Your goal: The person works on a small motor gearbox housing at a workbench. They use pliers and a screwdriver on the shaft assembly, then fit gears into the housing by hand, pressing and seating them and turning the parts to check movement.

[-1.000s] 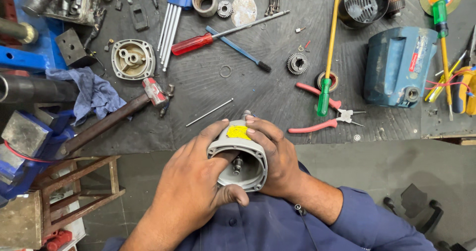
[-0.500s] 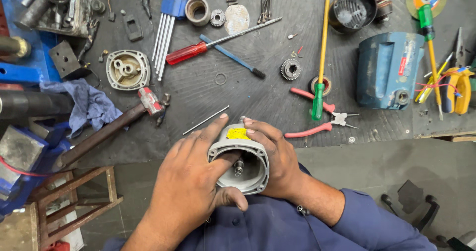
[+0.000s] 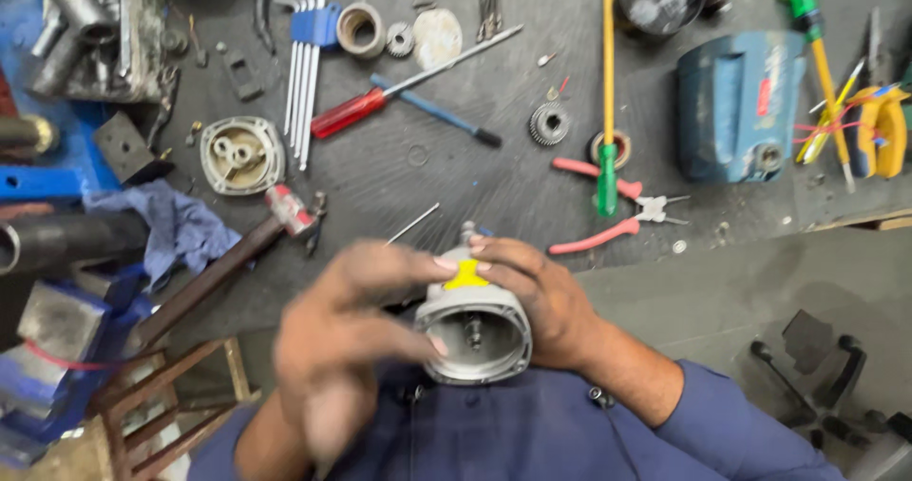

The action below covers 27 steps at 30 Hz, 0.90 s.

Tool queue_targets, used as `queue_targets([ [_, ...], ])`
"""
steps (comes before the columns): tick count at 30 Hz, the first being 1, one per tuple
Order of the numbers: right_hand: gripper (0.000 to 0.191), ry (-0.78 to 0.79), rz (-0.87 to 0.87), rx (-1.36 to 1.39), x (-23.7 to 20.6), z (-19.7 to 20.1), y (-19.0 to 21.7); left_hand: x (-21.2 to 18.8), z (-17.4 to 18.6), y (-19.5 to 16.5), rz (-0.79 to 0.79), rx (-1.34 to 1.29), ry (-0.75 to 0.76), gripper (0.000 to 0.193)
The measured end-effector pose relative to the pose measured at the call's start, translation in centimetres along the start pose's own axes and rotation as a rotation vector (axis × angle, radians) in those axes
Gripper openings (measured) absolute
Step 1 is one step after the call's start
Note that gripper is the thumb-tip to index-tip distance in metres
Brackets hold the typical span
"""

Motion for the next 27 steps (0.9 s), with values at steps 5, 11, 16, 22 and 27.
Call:
queue_targets([
  [5,0.077,-0.035,-0.076,-0.015,-0.5,-0.3,0.2,3.9,0.1,9.6,0.293,0.230,-0.030,0.043],
  [11,0.090,-0.084,-0.201,0.017,-0.6,-0.4,1.6,7.8,-4.5,18.3,0.049,0.797,0.408,0.083],
  [16,0.097,-0.127,-0.201,0.004,-0.5,-0.3,1.6,10.2,-6.8,19.6,0.024,0.923,0.492,0.068],
  [22,0.092,-0.088,-0.177,-0.039,-0.3,0.1,1.1,9.9,-5.5,19.1,0.119,0.792,0.394,0.054],
  [27,0.082,-0.113,-0.139,-0.052,1.0,1.1,0.4,6.3,-1.6,17.5,0.481,-0.192,-0.104,0.047],
])
Point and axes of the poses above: each hand's wrist, its own x-axis towards the middle knuckle, its own z-axis out of the back of the hand, y = z × x, the point moved 3 cm from there along x, towards the middle knuckle, and after that the axes turned 6 degrees about y, right-handed, at the moved point
